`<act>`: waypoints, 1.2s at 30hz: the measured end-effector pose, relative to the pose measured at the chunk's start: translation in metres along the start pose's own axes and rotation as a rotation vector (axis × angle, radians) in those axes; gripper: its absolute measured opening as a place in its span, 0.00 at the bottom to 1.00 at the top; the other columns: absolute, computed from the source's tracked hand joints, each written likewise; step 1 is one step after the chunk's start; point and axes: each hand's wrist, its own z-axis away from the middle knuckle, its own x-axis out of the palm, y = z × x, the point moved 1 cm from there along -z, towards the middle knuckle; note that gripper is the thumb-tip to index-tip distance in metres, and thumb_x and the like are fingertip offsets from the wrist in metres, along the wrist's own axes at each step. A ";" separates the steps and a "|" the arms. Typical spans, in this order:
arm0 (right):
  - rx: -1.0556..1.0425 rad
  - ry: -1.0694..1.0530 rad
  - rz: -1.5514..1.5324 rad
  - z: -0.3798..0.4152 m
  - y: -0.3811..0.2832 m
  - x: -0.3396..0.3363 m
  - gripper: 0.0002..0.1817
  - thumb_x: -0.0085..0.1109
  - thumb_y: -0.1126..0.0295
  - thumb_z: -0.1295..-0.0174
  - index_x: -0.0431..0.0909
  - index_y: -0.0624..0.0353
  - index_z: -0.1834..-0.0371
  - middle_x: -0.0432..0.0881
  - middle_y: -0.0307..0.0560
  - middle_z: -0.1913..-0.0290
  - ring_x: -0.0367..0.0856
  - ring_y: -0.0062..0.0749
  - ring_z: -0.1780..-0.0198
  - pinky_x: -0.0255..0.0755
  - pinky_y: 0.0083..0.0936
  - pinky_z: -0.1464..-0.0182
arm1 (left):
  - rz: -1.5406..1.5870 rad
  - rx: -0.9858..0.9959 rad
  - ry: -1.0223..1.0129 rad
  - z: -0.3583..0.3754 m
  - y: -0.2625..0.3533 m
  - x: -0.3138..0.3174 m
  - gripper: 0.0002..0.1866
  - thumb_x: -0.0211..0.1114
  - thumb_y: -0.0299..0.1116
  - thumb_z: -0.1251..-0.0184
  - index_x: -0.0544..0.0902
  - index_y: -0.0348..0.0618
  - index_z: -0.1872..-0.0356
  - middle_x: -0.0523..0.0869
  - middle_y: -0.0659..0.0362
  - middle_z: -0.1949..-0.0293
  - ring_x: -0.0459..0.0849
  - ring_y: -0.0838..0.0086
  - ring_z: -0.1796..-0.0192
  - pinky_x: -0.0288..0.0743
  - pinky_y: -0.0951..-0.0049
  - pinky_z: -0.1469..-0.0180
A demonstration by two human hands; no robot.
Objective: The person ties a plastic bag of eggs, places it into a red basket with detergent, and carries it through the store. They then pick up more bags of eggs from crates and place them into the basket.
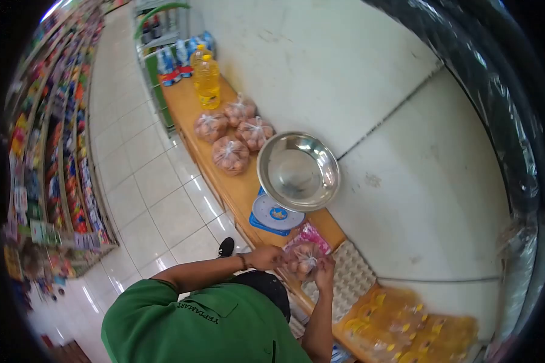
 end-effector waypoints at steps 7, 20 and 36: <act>0.312 0.232 -0.439 0.009 0.000 0.032 0.06 0.57 0.76 0.39 0.82 0.66 0.63 0.79 0.49 0.53 0.79 0.39 0.48 0.69 0.25 0.41 | -0.007 -0.270 0.063 0.069 -0.074 -0.041 0.14 0.73 0.40 0.32 0.90 0.39 0.57 0.92 0.53 0.65 0.90 0.66 0.66 0.83 0.66 0.60; 0.346 0.464 -0.153 0.024 -0.087 0.033 0.05 0.66 0.69 0.44 0.89 0.52 0.66 0.89 0.47 0.54 0.82 0.46 0.40 0.75 0.40 0.37 | 0.166 -0.128 -0.087 -0.004 -0.074 -0.020 0.09 0.65 0.34 0.25 0.84 0.44 0.50 0.88 0.60 0.64 0.87 0.72 0.63 0.81 0.72 0.58; 0.612 0.664 -0.664 0.414 -0.106 0.030 0.03 0.62 0.73 0.41 0.82 0.61 0.68 0.81 0.54 0.62 0.81 0.49 0.48 0.72 0.45 0.50 | 0.752 -0.903 -0.565 0.177 0.019 0.199 0.34 0.46 0.63 0.19 0.64 0.53 0.24 0.73 0.52 0.25 0.73 0.55 0.26 0.70 0.41 0.30</act>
